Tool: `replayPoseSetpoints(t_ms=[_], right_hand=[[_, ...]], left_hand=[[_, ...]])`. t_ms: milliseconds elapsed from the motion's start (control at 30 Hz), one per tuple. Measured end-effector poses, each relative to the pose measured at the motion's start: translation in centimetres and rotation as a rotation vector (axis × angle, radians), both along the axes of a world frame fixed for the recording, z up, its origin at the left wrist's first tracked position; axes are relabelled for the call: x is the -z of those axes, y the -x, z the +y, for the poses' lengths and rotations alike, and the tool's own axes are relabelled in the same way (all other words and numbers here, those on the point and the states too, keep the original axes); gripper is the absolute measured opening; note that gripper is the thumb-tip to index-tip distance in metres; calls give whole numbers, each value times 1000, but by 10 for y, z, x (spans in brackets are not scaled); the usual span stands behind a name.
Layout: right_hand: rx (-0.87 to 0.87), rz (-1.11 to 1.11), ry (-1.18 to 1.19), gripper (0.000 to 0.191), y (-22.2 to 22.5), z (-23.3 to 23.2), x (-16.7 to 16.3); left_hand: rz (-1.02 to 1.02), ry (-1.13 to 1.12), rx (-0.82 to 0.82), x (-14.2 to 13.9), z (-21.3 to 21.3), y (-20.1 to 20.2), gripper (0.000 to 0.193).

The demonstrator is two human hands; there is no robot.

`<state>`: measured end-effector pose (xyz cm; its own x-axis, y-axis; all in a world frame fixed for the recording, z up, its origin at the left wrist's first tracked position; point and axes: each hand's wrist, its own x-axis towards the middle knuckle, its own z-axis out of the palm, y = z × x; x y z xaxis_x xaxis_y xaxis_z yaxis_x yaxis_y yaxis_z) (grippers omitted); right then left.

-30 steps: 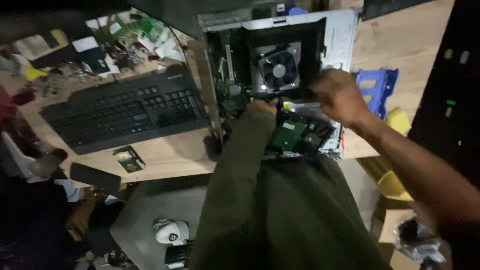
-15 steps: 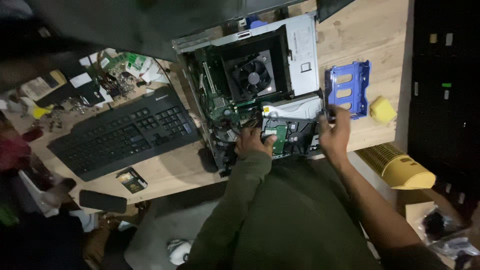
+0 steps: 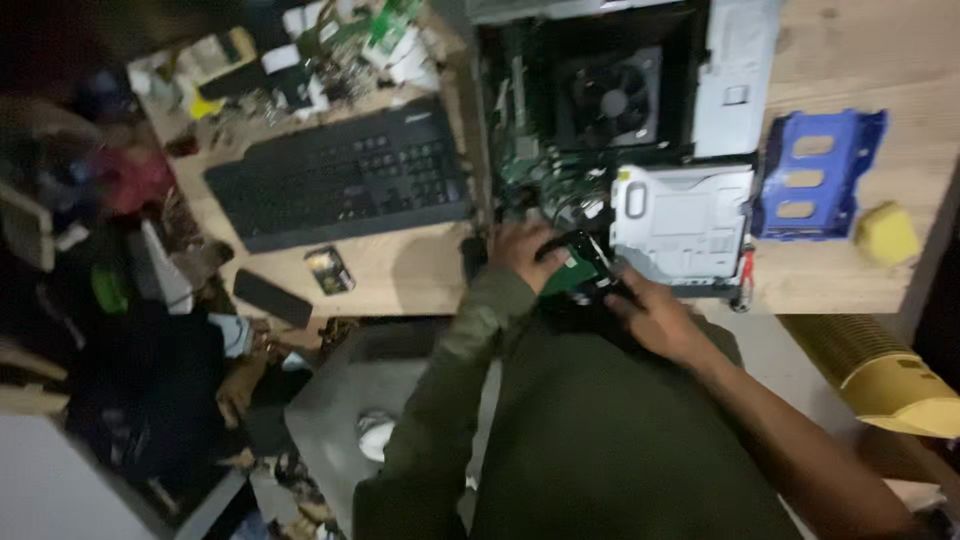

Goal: The person works inside an open desktop computer case on a workbench. They reposition the case, handle a hard drive, and install RAM modules into the motherboard slots, pressing them into place by hand.

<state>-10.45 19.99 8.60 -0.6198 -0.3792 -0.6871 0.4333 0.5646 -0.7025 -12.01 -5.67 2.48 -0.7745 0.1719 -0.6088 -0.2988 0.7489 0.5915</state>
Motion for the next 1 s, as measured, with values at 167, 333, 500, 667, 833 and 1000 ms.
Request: replayPoseSetpoints(t_ms=[167, 333, 500, 667, 833, 1000], right_hand=[[219, -369, 91, 82, -36, -83, 16], [152, 33, 190, 44, -64, -176, 46], [310, -38, 308, 42, -77, -217, 64], [695, -395, 535, 45, -55, -191, 32], [410, -136, 162, 45, -3, -175, -11], [398, 52, 144, 40, 12, -191, -37]], left_hand=[[129, -42, -385, -42, -46, -18, 88], [16, 54, -348, -53, -53, -43, 135], [37, -39, -183, -20, -92, -27, 138], [267, -58, 30, -6, -112, -20, 140], [198, 29, 95, -3, -105, -18, 140], [526, -299, -229, -1, -111, -47, 126]])
